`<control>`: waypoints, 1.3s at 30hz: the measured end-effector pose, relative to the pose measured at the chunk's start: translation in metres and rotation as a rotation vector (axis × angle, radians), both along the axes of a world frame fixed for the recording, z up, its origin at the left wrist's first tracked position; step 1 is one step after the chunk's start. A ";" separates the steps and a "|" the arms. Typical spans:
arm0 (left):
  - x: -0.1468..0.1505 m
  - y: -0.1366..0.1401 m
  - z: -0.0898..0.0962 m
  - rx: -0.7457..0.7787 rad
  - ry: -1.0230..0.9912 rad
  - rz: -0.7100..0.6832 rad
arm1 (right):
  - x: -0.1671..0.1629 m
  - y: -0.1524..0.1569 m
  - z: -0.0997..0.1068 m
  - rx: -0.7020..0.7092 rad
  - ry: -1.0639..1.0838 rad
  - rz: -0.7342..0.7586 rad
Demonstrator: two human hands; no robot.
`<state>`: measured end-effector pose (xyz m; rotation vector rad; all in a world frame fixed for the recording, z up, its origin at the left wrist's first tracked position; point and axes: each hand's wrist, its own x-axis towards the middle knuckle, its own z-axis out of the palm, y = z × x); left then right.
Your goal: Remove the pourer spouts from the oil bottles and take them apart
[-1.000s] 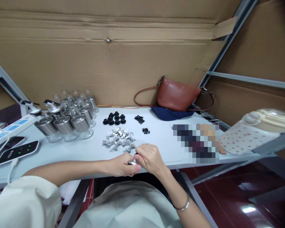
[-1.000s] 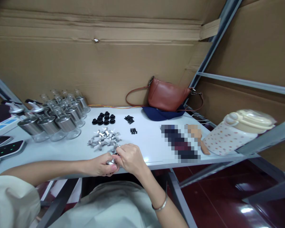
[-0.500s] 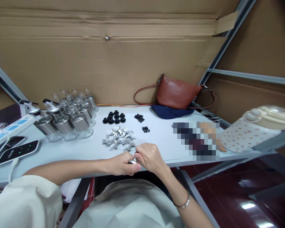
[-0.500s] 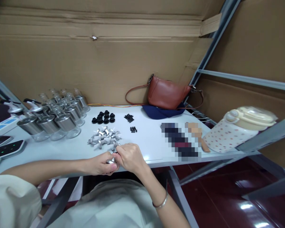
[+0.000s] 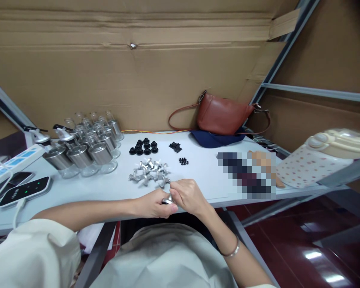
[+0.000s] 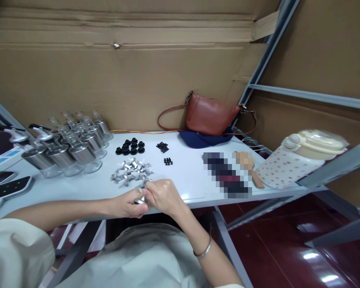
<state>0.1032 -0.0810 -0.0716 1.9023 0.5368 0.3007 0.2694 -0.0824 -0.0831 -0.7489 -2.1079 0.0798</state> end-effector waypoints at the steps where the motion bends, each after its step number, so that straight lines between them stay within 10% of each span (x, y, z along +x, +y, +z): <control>1: 0.000 0.000 0.001 0.066 0.012 -0.018 | 0.000 0.000 0.000 -0.075 0.075 -0.007; 5: 0.000 0.002 0.007 0.277 0.001 -0.021 | -0.002 -0.001 0.001 -0.252 0.287 -0.001; 17: -0.001 0.001 0.007 0.161 -0.062 0.019 | 0.005 0.013 0.012 -0.729 0.628 0.064; 28: -0.002 0.000 0.007 0.123 -0.066 0.042 | 0.018 -0.005 0.033 -0.737 0.693 0.058; 39: -0.003 -0.001 0.009 0.024 -0.031 0.055 | 0.054 0.118 0.038 -0.708 0.105 -0.581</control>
